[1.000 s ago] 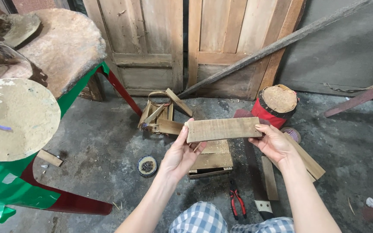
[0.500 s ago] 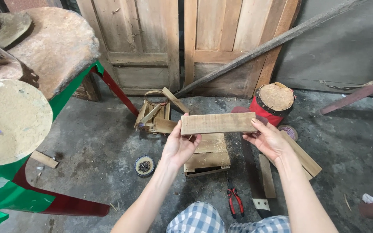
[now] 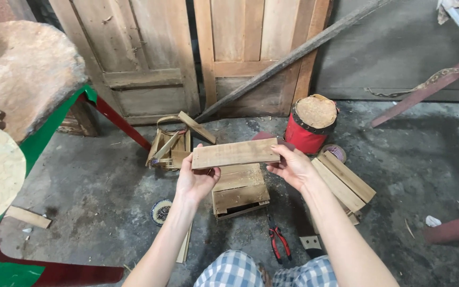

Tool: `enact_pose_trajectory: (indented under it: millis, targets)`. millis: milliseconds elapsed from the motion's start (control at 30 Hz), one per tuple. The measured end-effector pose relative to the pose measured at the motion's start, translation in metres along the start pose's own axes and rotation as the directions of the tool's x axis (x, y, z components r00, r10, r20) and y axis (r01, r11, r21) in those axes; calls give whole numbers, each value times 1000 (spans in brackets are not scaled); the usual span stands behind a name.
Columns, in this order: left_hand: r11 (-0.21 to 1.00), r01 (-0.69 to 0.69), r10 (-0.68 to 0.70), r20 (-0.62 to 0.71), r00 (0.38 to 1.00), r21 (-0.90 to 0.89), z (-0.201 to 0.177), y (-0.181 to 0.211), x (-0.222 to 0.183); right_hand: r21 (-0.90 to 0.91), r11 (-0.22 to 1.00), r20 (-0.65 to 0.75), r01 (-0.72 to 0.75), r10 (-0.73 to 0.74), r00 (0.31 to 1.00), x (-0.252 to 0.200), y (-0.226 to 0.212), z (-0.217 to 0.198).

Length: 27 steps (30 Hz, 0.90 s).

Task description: Sanding and preparing small wooden pieces using sandpaper, a saw, and pliers in a workshop.

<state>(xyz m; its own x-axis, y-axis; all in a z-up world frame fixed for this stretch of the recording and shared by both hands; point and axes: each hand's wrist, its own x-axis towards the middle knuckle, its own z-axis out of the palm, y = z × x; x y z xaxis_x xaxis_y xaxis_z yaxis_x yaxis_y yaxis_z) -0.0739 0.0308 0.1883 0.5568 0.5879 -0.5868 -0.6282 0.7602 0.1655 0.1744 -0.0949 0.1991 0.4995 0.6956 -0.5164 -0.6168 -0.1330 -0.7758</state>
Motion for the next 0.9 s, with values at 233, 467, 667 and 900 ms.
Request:
enact_pose_trajectory:
  millis: [233, 467, 667, 900]
  targets:
    - [1000, -16, 15, -24, 1000, -25, -27, 8, 37, -49, 999, -43, -14, 11, 999, -12, 7, 19]
    - [999, 25, -27, -83, 996, -26, -33, 14, 39, -93, 990, -38, -106, 103, 994, -37, -3, 34]
    - [994, 84, -95, -190, 977, -68, -67, 17, 68, -90, 989, -18, -119, 118, 993, -38, -4, 36]
    - [992, 87, -108, -281, 954, -88, -66, 11, 58, -88, 987, 20, -136, 139, 990, -42, -8, 38]
